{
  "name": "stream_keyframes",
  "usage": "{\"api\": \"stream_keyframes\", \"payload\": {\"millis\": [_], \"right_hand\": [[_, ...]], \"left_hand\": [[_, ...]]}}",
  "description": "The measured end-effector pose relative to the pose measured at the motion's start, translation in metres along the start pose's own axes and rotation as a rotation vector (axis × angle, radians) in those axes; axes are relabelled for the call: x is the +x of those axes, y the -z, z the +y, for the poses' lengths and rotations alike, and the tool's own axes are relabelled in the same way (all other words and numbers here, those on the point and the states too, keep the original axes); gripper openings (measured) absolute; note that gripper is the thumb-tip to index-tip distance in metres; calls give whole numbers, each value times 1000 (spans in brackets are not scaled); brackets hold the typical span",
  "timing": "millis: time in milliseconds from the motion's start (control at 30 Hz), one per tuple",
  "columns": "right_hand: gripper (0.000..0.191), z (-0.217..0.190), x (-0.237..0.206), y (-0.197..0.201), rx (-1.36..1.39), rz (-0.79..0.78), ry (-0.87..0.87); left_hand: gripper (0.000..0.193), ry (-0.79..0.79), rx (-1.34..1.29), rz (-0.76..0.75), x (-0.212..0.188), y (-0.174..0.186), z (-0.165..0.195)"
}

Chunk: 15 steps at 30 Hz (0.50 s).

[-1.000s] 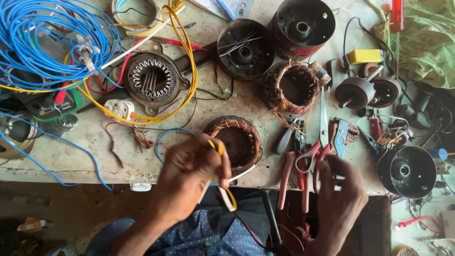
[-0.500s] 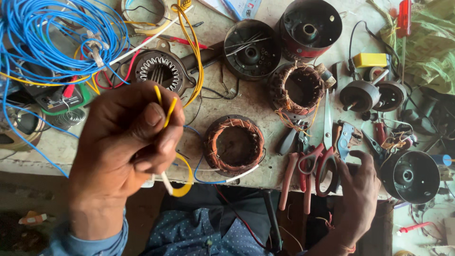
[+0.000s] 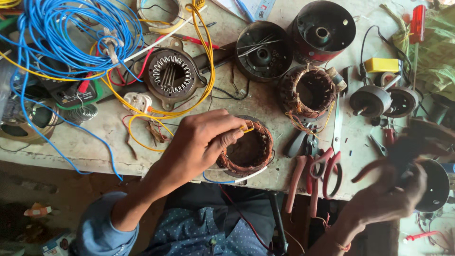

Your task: The person winds copper wire around a motor stator core, securing the winding with a white tie. They then use a wire stripper to cut the ends of a yellow and white cable.

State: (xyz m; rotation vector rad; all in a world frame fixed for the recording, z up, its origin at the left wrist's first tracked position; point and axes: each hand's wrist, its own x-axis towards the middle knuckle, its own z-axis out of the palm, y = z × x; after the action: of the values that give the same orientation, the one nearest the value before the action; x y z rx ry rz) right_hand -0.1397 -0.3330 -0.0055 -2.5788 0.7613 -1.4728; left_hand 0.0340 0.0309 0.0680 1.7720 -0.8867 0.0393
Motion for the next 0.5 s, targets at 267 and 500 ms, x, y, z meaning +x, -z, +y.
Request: {"api": "stream_keyframes", "payload": {"millis": [267, 500], "right_hand": [[33, -53, -7, 49, 500, 113, -334], [47, -168, -50, 77, 1076, -321, -672]], "left_hand": [[26, 69, -125, -17, -8, -19, 5], [53, -31, -219, -241, -21, -32, 40]]}}
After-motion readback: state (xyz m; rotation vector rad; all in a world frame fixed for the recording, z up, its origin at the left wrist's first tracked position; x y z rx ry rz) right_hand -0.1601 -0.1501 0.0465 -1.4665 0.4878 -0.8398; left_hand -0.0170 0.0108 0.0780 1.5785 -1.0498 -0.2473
